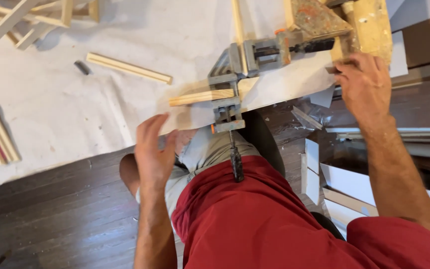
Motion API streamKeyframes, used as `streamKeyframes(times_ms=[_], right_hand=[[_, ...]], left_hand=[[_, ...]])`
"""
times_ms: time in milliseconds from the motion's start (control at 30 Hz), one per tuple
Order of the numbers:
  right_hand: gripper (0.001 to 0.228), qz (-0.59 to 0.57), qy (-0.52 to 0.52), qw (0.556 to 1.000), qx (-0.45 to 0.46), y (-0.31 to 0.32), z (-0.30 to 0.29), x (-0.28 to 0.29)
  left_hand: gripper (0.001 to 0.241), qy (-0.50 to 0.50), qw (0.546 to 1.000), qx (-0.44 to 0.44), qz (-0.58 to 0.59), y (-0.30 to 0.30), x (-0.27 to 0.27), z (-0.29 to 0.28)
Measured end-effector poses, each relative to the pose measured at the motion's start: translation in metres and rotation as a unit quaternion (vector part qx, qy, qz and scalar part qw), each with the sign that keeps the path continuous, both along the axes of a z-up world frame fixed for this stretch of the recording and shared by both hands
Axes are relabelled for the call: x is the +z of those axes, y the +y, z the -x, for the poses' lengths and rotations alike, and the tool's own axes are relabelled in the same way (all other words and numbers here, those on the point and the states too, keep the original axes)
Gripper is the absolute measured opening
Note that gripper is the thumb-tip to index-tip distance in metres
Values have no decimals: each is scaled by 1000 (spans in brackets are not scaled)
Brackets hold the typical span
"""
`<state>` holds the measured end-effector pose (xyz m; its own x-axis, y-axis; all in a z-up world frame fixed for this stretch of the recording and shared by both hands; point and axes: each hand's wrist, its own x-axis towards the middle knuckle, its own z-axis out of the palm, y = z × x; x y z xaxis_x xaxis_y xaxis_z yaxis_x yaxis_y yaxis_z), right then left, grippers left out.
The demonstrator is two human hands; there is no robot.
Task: Assembling a wooden frame by positioning slats in a corner clamp and securing them with a hammer.
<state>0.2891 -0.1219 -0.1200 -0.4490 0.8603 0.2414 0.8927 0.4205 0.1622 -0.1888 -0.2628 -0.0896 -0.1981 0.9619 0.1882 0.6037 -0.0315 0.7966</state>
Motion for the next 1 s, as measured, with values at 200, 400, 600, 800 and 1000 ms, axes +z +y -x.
streamKeyframes(times_ms=[200, 400, 600, 800, 1000], right_hand=[[16, 114, 26, 993, -8, 8, 3, 13], [13, 204, 227, 951, 42, -13, 95, 44], [11, 96, 332, 932, 107, -16, 133, 2], [12, 63, 410, 904, 103, -10, 168, -26], [12, 66, 361, 922, 119, -22, 171, -54]], left_hand=[[40, 140, 979, -119, -92, 29, 2, -29], [67, 269, 943, -179, -81, 64, -12, -57], [43, 273, 945, -150, -97, 77, -60, -69], [54, 274, 948, -150, -65, 77, -53, -70], [55, 274, 947, -146, -83, 79, -56, -71]])
